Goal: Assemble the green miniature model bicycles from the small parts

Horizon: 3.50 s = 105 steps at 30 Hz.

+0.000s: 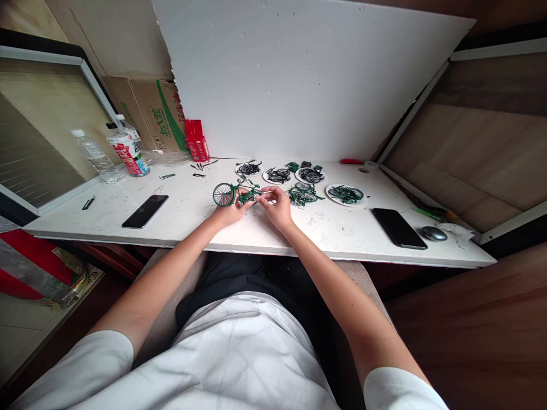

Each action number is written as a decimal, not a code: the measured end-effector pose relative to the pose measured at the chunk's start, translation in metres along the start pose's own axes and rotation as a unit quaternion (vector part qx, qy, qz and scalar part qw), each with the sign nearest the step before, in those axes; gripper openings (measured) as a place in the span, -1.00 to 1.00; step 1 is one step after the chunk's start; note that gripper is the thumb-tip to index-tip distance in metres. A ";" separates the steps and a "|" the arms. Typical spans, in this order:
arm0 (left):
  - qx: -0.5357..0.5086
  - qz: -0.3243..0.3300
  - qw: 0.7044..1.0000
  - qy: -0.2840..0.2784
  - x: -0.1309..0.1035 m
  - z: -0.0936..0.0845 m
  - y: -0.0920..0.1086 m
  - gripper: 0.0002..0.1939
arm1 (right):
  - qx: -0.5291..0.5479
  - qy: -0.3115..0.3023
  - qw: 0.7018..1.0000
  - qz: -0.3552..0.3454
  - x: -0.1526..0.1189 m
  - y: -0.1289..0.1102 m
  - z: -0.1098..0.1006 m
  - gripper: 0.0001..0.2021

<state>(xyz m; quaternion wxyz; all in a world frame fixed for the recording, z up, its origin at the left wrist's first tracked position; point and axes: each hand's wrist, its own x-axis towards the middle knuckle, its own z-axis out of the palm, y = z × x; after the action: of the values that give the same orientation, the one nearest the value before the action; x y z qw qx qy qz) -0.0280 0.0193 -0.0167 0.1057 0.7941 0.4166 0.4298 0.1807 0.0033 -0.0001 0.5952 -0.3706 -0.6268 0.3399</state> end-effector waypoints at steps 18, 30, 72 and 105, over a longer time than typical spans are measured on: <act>-0.077 -0.018 0.996 0.035 -0.001 -0.003 0.002 -0.68 | -0.078 0.000 0.997 -0.016 0.000 -0.004 -0.002 -0.45; -0.132 -0.098 0.986 0.026 0.000 -0.008 0.011 -0.61 | 0.010 -0.059 0.997 0.042 -0.002 -0.012 0.002 -0.48; -0.124 -0.083 0.988 0.040 -0.001 -0.005 0.007 -0.62 | 0.002 -0.021 0.998 0.056 0.002 -0.004 -0.001 -0.42; -0.063 0.028 0.997 0.033 -0.002 -0.006 0.012 -0.63 | 0.130 -0.076 0.979 0.134 0.005 -0.002 -0.005 -0.29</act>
<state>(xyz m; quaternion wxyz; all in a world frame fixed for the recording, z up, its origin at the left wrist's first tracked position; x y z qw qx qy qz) -0.0269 0.0089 -0.0081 0.1296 0.7824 0.3701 0.4838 0.1853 0.0069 0.0041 0.5378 -0.3433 -0.5656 0.5225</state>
